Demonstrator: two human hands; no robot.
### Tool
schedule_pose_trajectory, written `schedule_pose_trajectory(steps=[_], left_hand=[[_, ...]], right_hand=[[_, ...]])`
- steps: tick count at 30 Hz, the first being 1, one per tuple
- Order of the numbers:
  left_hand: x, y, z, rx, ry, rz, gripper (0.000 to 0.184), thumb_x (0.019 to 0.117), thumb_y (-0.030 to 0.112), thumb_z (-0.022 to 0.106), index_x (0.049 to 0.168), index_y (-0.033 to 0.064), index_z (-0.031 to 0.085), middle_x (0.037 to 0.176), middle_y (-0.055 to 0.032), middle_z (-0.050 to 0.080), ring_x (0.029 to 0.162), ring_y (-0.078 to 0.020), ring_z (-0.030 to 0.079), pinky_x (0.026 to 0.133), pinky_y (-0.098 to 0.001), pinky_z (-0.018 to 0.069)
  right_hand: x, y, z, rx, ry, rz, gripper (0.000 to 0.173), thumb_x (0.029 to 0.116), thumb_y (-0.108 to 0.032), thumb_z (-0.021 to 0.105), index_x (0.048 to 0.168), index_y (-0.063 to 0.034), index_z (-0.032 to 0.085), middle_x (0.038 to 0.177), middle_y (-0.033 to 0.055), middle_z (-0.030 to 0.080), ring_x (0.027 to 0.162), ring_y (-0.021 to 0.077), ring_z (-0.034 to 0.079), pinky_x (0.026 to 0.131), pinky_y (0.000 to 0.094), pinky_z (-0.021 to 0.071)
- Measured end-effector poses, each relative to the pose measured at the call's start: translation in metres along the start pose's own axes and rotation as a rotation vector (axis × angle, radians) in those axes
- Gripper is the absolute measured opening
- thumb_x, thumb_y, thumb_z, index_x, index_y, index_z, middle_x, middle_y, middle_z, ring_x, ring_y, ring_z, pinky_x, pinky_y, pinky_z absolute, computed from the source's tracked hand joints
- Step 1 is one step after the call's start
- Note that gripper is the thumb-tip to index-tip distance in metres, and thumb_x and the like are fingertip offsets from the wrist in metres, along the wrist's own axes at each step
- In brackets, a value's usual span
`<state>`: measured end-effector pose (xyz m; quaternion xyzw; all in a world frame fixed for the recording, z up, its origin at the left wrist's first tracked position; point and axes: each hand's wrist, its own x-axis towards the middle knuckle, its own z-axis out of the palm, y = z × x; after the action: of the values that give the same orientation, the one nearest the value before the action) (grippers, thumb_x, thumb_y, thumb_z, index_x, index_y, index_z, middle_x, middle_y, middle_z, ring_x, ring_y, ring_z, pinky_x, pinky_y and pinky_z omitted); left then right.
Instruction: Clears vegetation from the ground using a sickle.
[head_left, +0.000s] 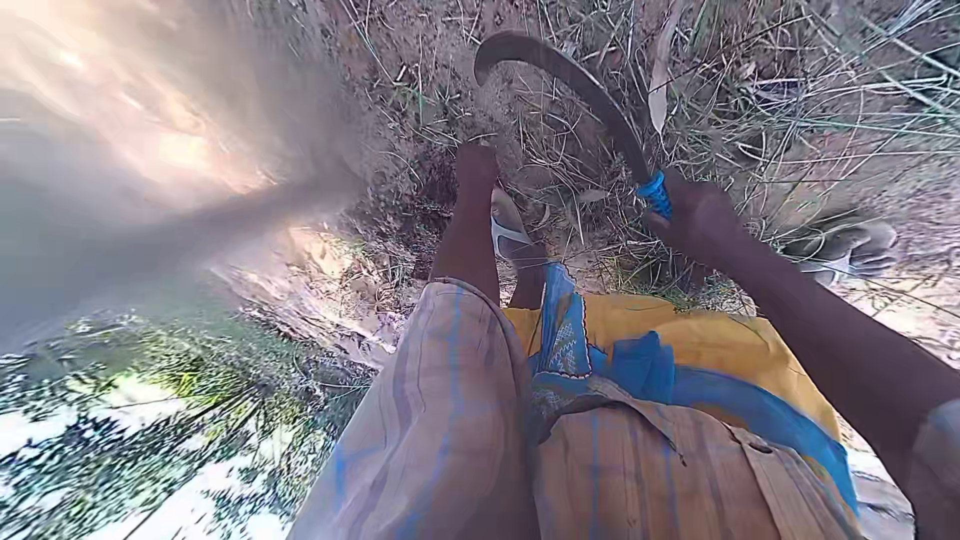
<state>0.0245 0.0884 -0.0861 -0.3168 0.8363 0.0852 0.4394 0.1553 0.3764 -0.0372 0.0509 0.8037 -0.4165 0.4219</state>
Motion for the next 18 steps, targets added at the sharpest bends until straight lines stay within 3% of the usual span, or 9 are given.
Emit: schedule_pose_trajectory(steps=[2,5,8,10,11,12,14,16,18], left_hand=[[-0.006,-0.007,-0.001,0.072,0.048,0.054,0.044,0.1121,0.019,0.034,0.132,-0.0130,0.056,0.138,-0.0322,0.057,0.132,-0.0420,0.056,0.110,-0.0567,0.0423],[-0.013,-0.019,-0.001,0.120,0.076,0.118,0.046,0.1129,0.023,0.032,0.131,-0.0099,0.059,0.132,-0.0309,0.061,0.130,-0.0415,0.057,0.111,-0.0559,0.0415],[-0.029,-0.009,0.004,0.228,0.010,0.232,0.044,0.1127,0.021,0.032,0.128,-0.0100,0.060,0.126,-0.0316,0.063,0.125,-0.0431,0.060,0.109,-0.0578,0.0422],[-0.051,-0.003,0.016,0.274,-0.065,0.373,0.043,0.1129,0.019,0.033,0.121,-0.0111,0.062,0.117,-0.0318,0.066,0.116,-0.0440,0.063,0.103,-0.0591,0.0444],[-0.059,0.000,0.022,0.251,-0.062,0.409,0.042,0.1124,0.019,0.033,0.116,-0.0112,0.062,0.111,-0.0306,0.066,0.111,-0.0431,0.065,0.100,-0.0589,0.0459],[-0.065,0.003,0.027,0.184,-0.039,0.405,0.041,0.1122,0.018,0.033,0.117,-0.0110,0.062,0.109,-0.0290,0.067,0.108,-0.0407,0.066,0.098,-0.0572,0.0473],[-0.062,0.004,0.033,-0.050,0.039,0.318,0.045,0.1134,0.023,0.028,0.131,-0.0098,0.053,0.112,-0.0243,0.066,0.102,-0.0314,0.067,0.092,-0.0487,0.0520],[-0.048,0.015,0.035,-0.304,0.069,0.177,0.055,0.1141,0.036,0.027,0.149,-0.0045,0.039,0.124,-0.0245,0.063,0.103,-0.0292,0.066,0.088,-0.0448,0.0536],[-0.037,0.035,0.034,-0.396,0.043,0.042,0.064,0.1116,0.049,0.031,0.150,-0.0018,0.042,0.136,-0.0257,0.058,0.116,-0.0339,0.063,0.095,-0.0511,0.0530]], right_hand=[[0.037,-0.015,-0.005,-0.046,-0.098,0.011,0.042,0.1008,-0.019,0.062,0.133,0.0070,0.053,0.105,0.0325,0.066,0.101,0.0530,0.065,0.081,0.0682,0.0481],[0.041,-0.007,0.002,-0.073,-0.171,0.083,0.046,0.1014,-0.020,0.062,0.138,0.0061,0.050,0.112,0.0334,0.065,0.107,0.0537,0.064,0.085,0.0693,0.0473],[-0.012,0.038,0.007,-0.084,-0.209,0.241,0.042,0.1018,-0.019,0.063,0.131,0.0074,0.052,0.104,0.0351,0.065,0.100,0.0565,0.065,0.079,0.0706,0.0476],[-0.067,0.083,0.018,-0.127,-0.208,0.288,0.039,0.0996,-0.018,0.066,0.126,0.0080,0.054,0.091,0.0339,0.065,0.088,0.0566,0.066,0.070,0.0704,0.0482],[-0.089,0.100,0.020,-0.129,-0.219,0.321,0.039,0.0992,-0.018,0.066,0.125,0.0081,0.055,0.089,0.0334,0.065,0.087,0.0558,0.066,0.070,0.0702,0.0479],[-0.109,0.112,0.020,-0.110,-0.229,0.362,0.037,0.0990,-0.018,0.065,0.123,0.0086,0.055,0.091,0.0340,0.064,0.090,0.0557,0.065,0.074,0.0704,0.0466],[-0.135,0.115,0.018,-0.054,-0.191,0.377,0.035,0.0980,-0.016,0.064,0.118,0.0120,0.058,0.092,0.0353,0.064,0.092,0.0555,0.064,0.078,0.0705,0.0448],[-0.136,0.107,0.012,-0.025,-0.078,0.285,0.033,0.0959,-0.016,0.066,0.111,0.0127,0.058,0.082,0.0326,0.063,0.080,0.0535,0.064,0.070,0.0691,0.0456],[-0.110,0.091,-0.001,-0.018,0.026,0.144,0.033,0.0957,-0.017,0.066,0.111,0.0107,0.058,0.078,0.0297,0.063,0.072,0.0516,0.064,0.061,0.0680,0.0465]])
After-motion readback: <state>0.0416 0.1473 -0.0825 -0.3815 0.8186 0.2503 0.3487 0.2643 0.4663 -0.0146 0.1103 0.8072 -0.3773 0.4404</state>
